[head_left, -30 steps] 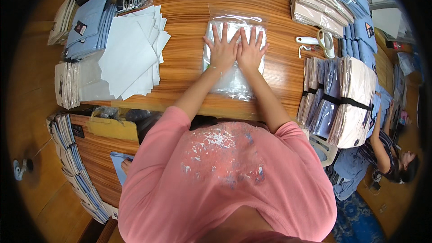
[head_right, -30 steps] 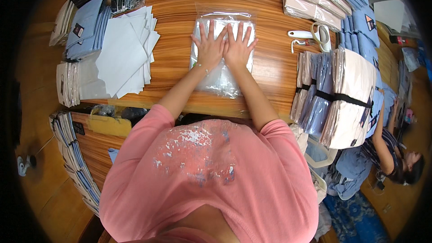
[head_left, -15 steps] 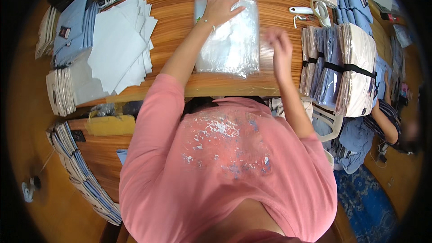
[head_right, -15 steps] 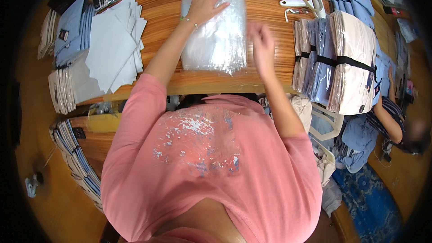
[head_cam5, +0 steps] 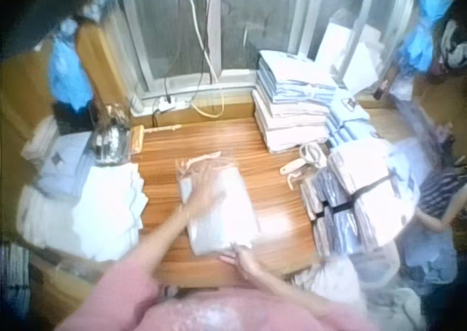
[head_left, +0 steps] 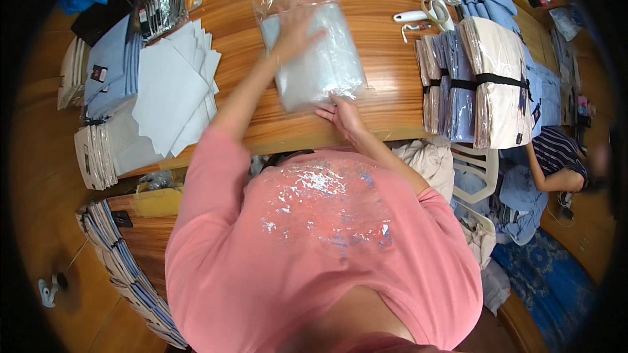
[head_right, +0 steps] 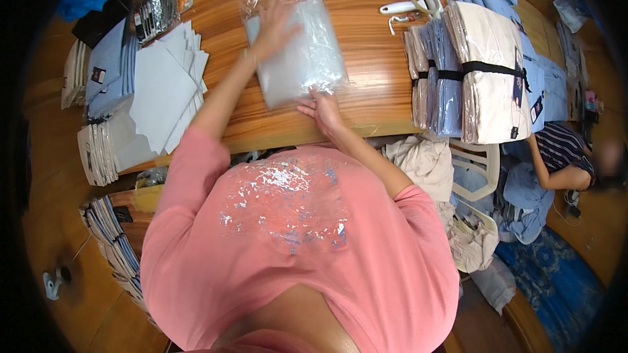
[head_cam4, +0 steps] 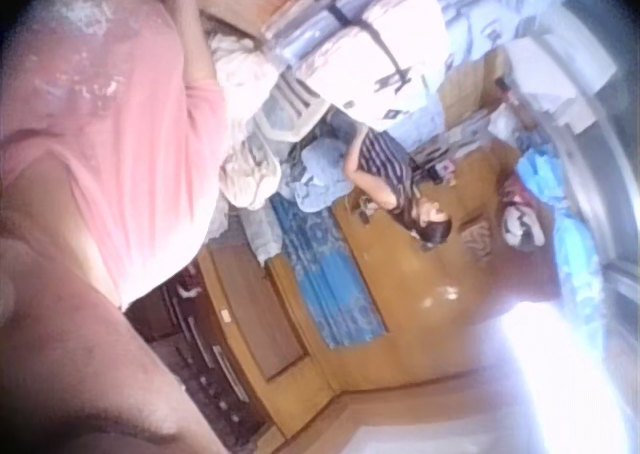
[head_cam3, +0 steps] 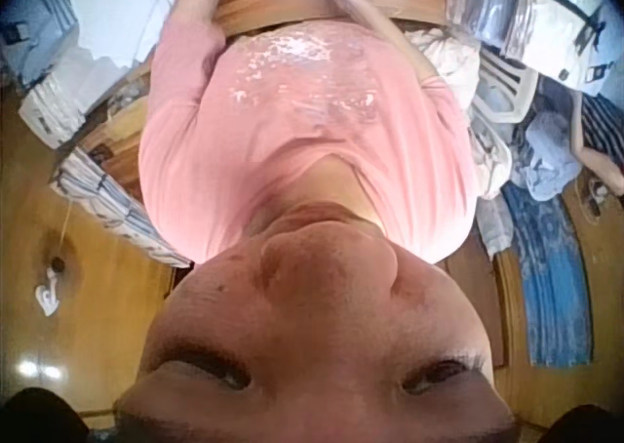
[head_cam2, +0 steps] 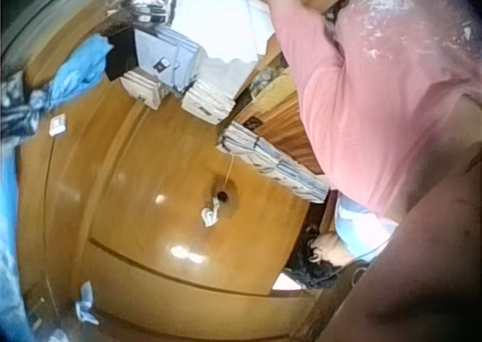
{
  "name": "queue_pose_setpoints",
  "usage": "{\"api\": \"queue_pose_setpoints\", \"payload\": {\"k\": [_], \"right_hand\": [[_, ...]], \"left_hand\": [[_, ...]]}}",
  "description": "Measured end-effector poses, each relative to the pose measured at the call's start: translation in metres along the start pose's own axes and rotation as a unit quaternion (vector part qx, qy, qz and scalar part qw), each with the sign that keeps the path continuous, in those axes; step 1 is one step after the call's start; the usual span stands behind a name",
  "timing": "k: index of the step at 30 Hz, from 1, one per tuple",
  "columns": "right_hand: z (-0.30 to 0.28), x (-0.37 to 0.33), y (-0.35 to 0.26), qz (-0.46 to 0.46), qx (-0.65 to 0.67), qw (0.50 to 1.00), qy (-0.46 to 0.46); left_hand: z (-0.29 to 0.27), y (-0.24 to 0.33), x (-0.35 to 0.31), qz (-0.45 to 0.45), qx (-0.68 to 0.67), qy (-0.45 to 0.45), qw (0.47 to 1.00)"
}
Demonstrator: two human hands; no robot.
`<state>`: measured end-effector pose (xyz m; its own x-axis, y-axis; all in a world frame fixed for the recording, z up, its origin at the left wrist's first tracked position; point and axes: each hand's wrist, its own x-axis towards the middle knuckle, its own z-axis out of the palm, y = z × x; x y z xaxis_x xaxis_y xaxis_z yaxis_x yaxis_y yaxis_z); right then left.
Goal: The person prepares and packages garments by inserting white cardboard sheets into plastic bags, stacking them, and then unfolding and preparing a cream-colored cloth item.
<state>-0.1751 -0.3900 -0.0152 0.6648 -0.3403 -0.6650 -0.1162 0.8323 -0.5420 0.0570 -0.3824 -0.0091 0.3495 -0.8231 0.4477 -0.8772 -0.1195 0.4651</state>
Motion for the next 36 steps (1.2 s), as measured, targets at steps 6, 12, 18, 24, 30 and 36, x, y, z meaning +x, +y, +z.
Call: {"api": "queue_pose_setpoints", "payload": {"k": [6, 12, 18, 24, 30, 36], "right_hand": [[0.017, 0.018, 0.000, -0.071, -0.018, 0.997, -0.039], [0.051, 0.026, -0.018, -0.061, 0.052, 0.995, -0.066], [0.006, -0.005, -0.019, -0.042, -0.296, 0.951, -0.073], [0.061, -0.019, -0.150, -0.250, -0.528, 0.792, -0.178], [0.169, 0.153, -0.206, -0.590, -0.559, 0.581, -0.029], [0.175, 0.299, -0.164, -0.516, -0.701, 0.469, 0.147]], "left_hand": [[-0.035, 0.080, -0.074, 0.048, -0.077, -0.240, 0.967], [-0.051, 0.110, -0.071, 0.018, -0.063, -0.149, 0.987], [-0.059, 0.073, -0.085, -0.162, -0.109, 0.078, 0.978], [-0.071, 0.002, -0.011, -0.180, -0.085, 0.260, 0.945], [-0.057, -0.078, 0.095, -0.217, -0.102, 0.284, 0.928], [0.022, -0.136, 0.108, -0.332, 0.232, 0.189, 0.894]]}}
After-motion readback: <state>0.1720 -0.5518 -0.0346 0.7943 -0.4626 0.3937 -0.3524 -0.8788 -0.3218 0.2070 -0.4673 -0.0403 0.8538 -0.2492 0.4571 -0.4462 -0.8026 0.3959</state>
